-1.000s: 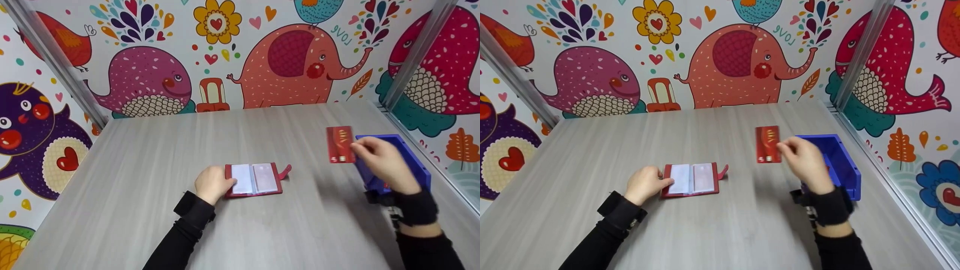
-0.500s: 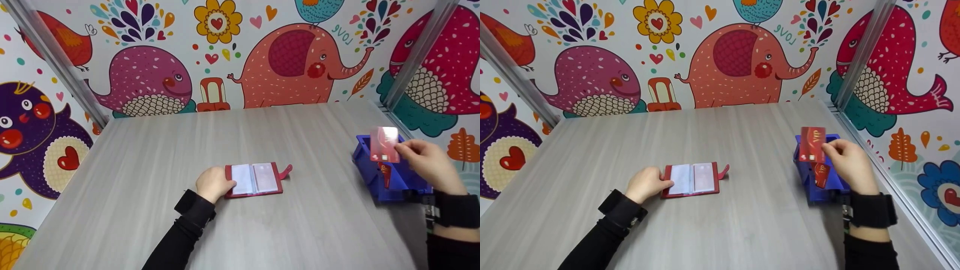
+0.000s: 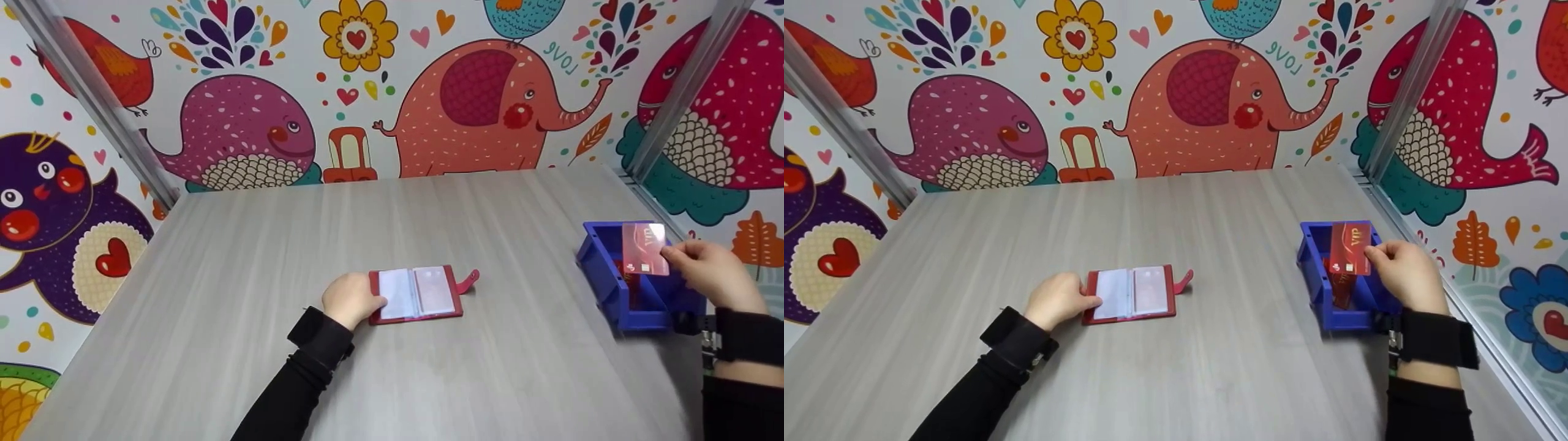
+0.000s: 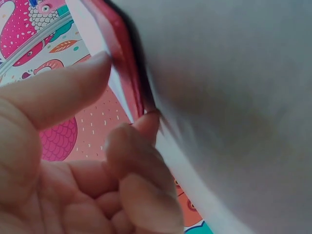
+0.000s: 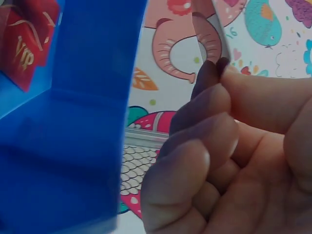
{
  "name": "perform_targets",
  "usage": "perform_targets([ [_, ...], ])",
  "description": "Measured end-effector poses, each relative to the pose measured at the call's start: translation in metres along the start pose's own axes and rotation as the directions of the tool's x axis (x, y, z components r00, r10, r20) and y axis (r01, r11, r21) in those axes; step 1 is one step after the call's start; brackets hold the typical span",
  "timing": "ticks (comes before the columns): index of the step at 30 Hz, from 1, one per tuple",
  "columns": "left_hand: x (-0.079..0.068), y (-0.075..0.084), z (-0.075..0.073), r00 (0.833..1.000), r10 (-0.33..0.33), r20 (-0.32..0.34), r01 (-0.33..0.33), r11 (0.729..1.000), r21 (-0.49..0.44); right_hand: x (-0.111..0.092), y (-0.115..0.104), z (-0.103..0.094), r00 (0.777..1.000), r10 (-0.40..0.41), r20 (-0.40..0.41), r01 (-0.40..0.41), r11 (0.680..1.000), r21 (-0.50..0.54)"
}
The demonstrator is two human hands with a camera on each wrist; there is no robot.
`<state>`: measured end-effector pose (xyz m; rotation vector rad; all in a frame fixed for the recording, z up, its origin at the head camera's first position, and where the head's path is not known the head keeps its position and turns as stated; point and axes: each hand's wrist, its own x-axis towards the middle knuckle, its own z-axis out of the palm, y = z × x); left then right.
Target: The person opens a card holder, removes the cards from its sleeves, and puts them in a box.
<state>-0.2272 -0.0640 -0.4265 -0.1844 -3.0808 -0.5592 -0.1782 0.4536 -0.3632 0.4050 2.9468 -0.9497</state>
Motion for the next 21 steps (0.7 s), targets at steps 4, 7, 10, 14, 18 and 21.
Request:
perform_targets([
  [4, 0.0, 0.0, 0.0, 1.0, 0.001, -0.005, -0.001, 1.0, 0.0, 0.002, 0.0, 0.005, 0.999, -0.008, -0.05, 0.005, 0.998, -0.068],
  [7, 0.0, 0.0, 0.001, 1.0, 0.008, -0.009, -0.008, 1.0, -0.003, 0.001, -0.002, 0.007, 0.994, -0.02, -0.104, 0.007, 0.992, -0.126],
  [10, -0.001, 0.0, 0.001, 1.0, 0.017, -0.013, -0.017, 1.0, -0.005, 0.0, -0.005, 0.007, 0.992, -0.027, -0.122, 0.01, 0.99, -0.14],
  [14, -0.001, 0.0, 0.001, 1.0, 0.02, -0.016, -0.02, 1.0, -0.003, -0.002, -0.01, 0.007, 0.992, -0.039, -0.123, 0.021, 0.99, -0.138],
  [18, 0.0, 0.0, 0.001, 1.0, 0.01, -0.005, -0.01, 1.0, -0.004, -0.005, -0.018, 0.008, 0.988, -0.074, -0.134, 0.053, 0.987, -0.151],
  [21, 0.001, 0.0, 0.001, 1.0, 0.001, 0.006, -0.001, 1.0, -0.008, -0.008, -0.025, 0.011, 0.983, -0.116, -0.145, 0.091, 0.981, -0.171],
])
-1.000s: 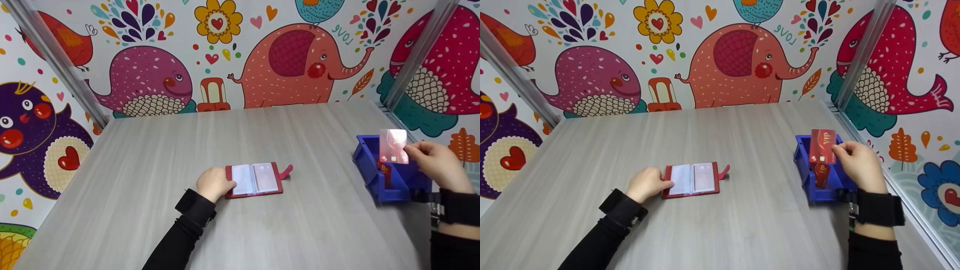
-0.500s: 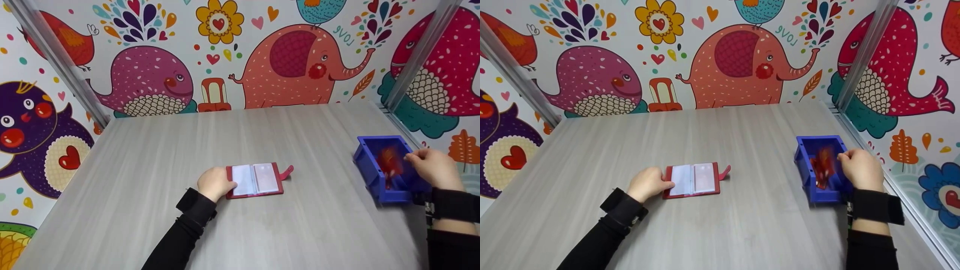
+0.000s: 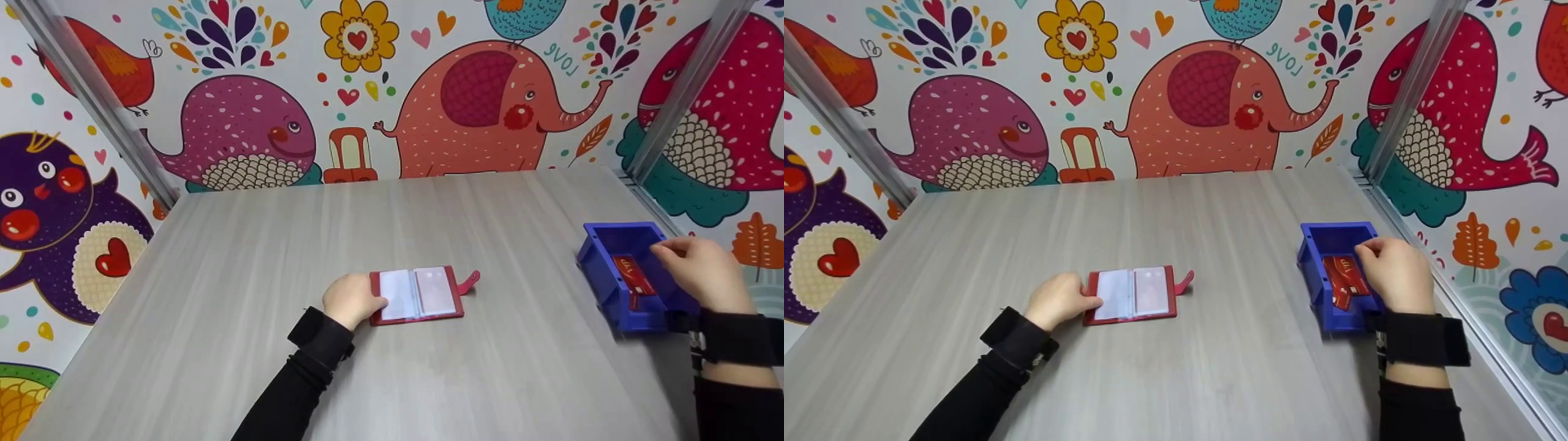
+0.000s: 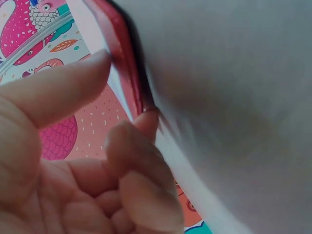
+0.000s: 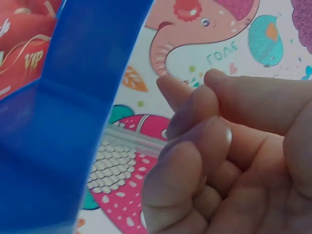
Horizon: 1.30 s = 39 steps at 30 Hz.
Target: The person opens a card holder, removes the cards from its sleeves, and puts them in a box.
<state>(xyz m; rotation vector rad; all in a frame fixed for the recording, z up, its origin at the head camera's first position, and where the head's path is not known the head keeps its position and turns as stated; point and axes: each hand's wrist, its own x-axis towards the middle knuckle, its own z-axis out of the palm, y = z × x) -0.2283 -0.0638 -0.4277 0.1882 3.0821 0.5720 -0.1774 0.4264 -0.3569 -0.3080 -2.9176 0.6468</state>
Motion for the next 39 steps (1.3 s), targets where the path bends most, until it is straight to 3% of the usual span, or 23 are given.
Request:
perform_targets([
  [7, 0.001, -0.001, 0.0, 1.0, -0.001, 0.004, 0.001, 1.0, 0.004, -0.003, -0.022, 0.003, 0.995, -0.104, -0.011, 0.104, 0.995, 0.004],
  [19, 0.001, 0.0, 0.001, 1.0, 0.003, -0.002, -0.003, 1.0, 0.004, -0.016, -0.064, 0.014, 0.963, -0.257, -0.08, 0.261, 0.964, 0.047],
  [22, 0.0, 0.0, 0.001, 1.0, 0.005, -0.004, -0.005, 1.0, 0.002, -0.02, -0.076, 0.021, 0.941, -0.321, -0.107, 0.329, 0.943, 0.059],
  [29, 0.001, -0.001, 0.001, 1.0, 0.014, -0.003, -0.014, 1.0, 0.007, -0.024, -0.105, 0.05, 0.853, -0.492, -0.174, 0.506, 0.861, 0.048],
  [39, 0.0, -0.001, 0.0, 1.0, 0.03, -0.001, -0.03, 0.999, 0.019, -0.024, -0.142, 0.094, 0.807, -0.59, -0.032, 0.589, 0.801, 0.104],
])
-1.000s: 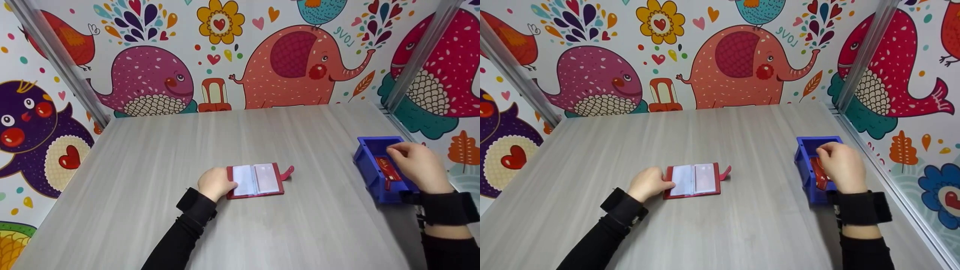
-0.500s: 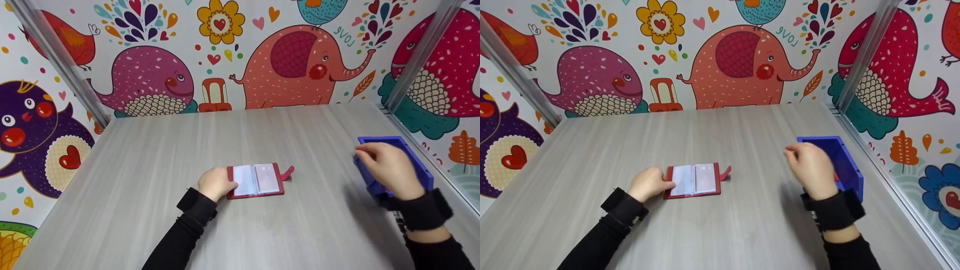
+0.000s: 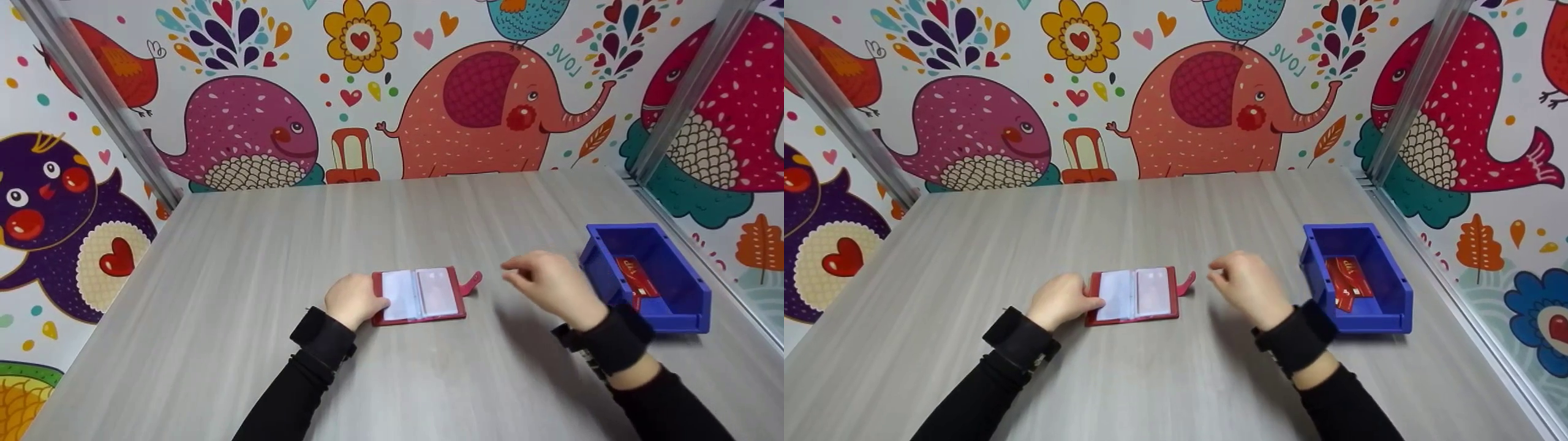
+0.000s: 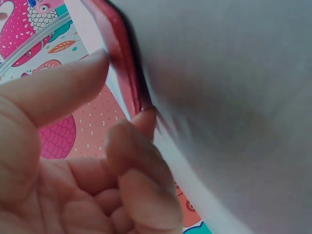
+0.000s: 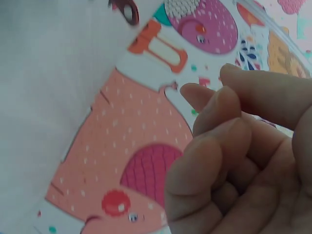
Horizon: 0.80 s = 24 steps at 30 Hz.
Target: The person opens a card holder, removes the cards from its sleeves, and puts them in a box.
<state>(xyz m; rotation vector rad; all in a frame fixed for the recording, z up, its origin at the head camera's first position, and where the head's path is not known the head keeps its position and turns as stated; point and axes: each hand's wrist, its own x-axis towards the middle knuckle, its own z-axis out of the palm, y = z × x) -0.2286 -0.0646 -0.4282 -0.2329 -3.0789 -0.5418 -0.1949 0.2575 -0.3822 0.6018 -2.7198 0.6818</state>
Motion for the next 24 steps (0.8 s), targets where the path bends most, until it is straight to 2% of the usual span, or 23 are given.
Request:
perform_targets([
  [7, -0.001, 0.001, -0.001, 1.0, 0.0, 0.003, 0.0, 1.0, 0.01, 0.009, -0.01, 0.028, 0.997, -0.07, 0.039, 0.069, 0.997, 0.025],
  [14, 0.001, 0.001, 0.001, 1.0, -0.007, 0.001, 0.007, 1.0, 0.016, 0.02, -0.018, 0.05, 0.99, -0.089, 0.111, 0.086, 0.996, 0.032],
  [24, -0.001, 0.002, -0.001, 1.0, -0.013, 0.008, 0.013, 1.0, -0.007, 0.027, -0.024, 0.071, 0.973, -0.134, 0.187, 0.146, 0.988, -0.047],
])
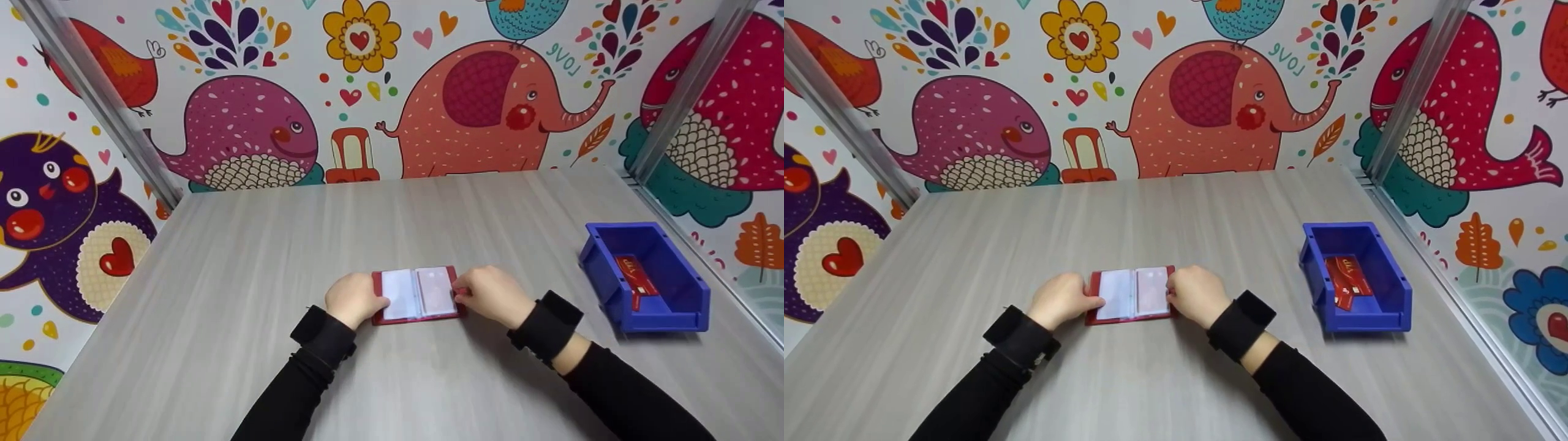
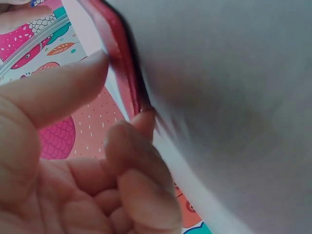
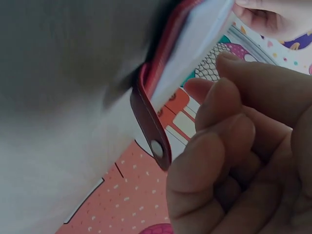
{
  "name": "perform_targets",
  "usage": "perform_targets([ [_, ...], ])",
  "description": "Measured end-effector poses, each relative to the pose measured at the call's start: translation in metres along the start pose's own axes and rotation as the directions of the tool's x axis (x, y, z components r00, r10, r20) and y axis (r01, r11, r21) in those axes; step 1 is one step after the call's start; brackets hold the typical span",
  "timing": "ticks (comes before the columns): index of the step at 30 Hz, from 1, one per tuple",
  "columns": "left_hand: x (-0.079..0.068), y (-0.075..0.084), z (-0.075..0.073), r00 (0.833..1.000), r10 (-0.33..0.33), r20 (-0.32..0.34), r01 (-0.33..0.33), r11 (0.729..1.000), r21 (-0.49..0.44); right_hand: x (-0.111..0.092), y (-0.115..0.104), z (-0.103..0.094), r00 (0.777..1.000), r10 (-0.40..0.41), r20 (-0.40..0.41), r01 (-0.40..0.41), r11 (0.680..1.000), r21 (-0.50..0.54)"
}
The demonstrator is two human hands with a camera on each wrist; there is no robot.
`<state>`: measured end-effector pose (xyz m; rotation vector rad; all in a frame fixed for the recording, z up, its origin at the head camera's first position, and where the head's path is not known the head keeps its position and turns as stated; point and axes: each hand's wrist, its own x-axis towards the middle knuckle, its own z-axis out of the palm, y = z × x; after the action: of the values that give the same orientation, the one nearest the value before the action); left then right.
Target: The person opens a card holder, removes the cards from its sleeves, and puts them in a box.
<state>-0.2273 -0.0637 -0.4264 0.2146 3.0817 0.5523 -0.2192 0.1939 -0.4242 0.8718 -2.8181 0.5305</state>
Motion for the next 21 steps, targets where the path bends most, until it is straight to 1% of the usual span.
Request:
perform_targets([
  [6, 0.0, 0.0, 0.0, 1.0, 0.011, -0.008, -0.011, 1.0, -0.007, 0.002, -0.001, 0.005, 0.999, -0.001, 0.04, 0.003, 0.999, -0.052],
  [21, 0.0, 0.0, 0.0, 1.0, 0.007, 0.003, -0.007, 1.0, 0.005, 0.001, -0.006, 0.014, 1.0, -0.004, 0.021, 0.006, 0.992, -0.125],
])
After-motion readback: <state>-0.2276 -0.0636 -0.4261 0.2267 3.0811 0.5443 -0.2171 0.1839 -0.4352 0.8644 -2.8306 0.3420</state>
